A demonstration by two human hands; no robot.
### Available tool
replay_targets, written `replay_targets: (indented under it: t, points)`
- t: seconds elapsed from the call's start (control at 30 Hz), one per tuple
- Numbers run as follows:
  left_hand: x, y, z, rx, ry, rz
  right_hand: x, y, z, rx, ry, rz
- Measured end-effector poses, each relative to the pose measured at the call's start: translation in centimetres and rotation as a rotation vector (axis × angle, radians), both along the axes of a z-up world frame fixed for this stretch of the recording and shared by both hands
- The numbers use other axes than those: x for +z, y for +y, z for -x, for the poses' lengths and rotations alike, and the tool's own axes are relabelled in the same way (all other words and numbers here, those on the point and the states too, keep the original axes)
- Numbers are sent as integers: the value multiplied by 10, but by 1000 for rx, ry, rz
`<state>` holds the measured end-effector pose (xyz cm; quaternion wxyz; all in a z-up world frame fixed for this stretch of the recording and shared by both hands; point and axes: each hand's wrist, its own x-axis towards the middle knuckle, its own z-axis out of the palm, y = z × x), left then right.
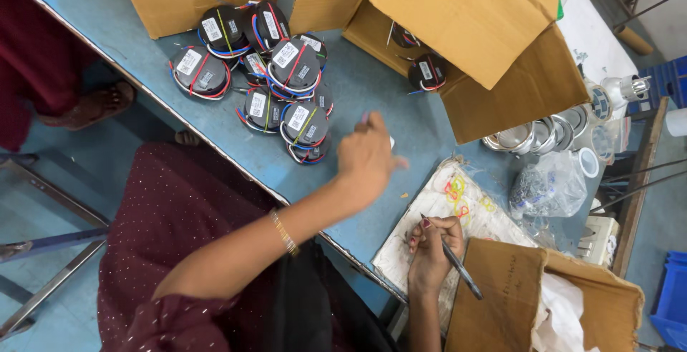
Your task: The person picks up small cylindrical electronic components from a cardboard box and marks their labels with a pen. She then places the marked components on the table, repeating the process for several units.
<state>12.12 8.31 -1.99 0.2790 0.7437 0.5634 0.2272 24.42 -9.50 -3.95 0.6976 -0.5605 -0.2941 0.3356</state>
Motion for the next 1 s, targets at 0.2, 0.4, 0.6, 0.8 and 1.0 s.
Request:
replay_targets:
  t: [0.2,0.4,0.6,0.8,1.0]
  points:
    - [17,-11,42,-410,85,114,-4,-2,-2,-13,17,15]
    - [-3,-23,67,-544,-156,-28,4,2,3,33,33,6]
    - [-4,-48,90,-614,-254,80,33,4,20,233,-166,174]
    - [-8,-50,101,-627,-375,123,33,17,31,367,-358,448]
    - [-10,-45,101,-664,-346,154,26,20,31,438,-459,314]
